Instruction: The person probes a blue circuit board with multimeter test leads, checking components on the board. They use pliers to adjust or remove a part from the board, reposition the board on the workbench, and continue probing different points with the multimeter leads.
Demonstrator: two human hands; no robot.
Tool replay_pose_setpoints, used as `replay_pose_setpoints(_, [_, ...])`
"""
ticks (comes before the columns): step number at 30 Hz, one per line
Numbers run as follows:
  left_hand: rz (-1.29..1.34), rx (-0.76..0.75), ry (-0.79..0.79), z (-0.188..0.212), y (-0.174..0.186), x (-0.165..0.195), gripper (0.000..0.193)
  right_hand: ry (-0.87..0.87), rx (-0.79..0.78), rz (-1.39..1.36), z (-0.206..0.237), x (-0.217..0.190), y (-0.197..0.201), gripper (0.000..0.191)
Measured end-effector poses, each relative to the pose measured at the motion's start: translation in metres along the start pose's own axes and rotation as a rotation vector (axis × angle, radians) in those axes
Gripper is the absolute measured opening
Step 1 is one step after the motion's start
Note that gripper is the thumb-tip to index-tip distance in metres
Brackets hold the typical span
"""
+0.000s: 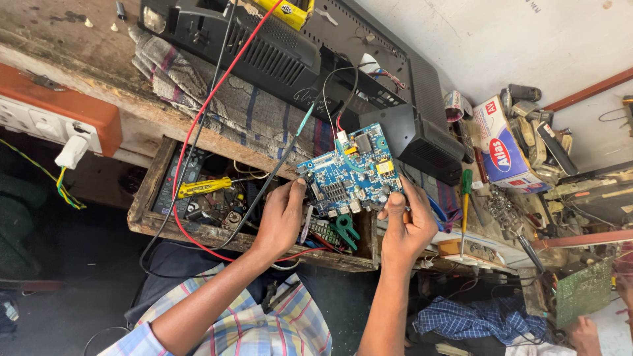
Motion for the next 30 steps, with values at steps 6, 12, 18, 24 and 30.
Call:
replay_pose_setpoints(6, [-0.034, 0.020, -0.036, -0.0001, 0.0016, 0.0015, 0.050, 0.004, 0.003, -0.008, 0.0011, 0.0002, -0.0001, 0.044])
replay_pose_setpoints(12, [-0.015, 0.012, -0.035, -0.0004, 0.0012, 0.0005, 0.050, 0.010, 0.007, -0.010, 0.0001, -0.0019, 0.0001, 0.044])
replay_pose_setpoints(18, [-0.014, 0.016, -0.026, -0.0008, 0.0005, 0.0000, 0.050, 0.017, -0.003, -0.003, -0.0009, -0.0080, -0.0001, 0.043])
replay_pose_setpoints(24, [0.015, 0.003, -0.011, -0.0008, -0.0004, -0.0020, 0.050, 0.021, -0.005, 0.024, -0.0014, -0.0087, 0.0006, 0.044])
replay_pose_setpoints(30, [0.009, -0.005, -0.004, -0.0013, -0.0007, -0.0032, 0.050, 0.018, 0.002, 0.030, -0.0010, -0.0051, 0.0011, 0.046])
Point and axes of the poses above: each hand's wrist, its own z-axis away from the middle knuckle, its own y-axis out of the back of the hand, x = y × z, the point moved 7 cm from there along -z, towards the middle knuckle, and after that the axes turned 10 degrees about y, right-handed, at the moved point
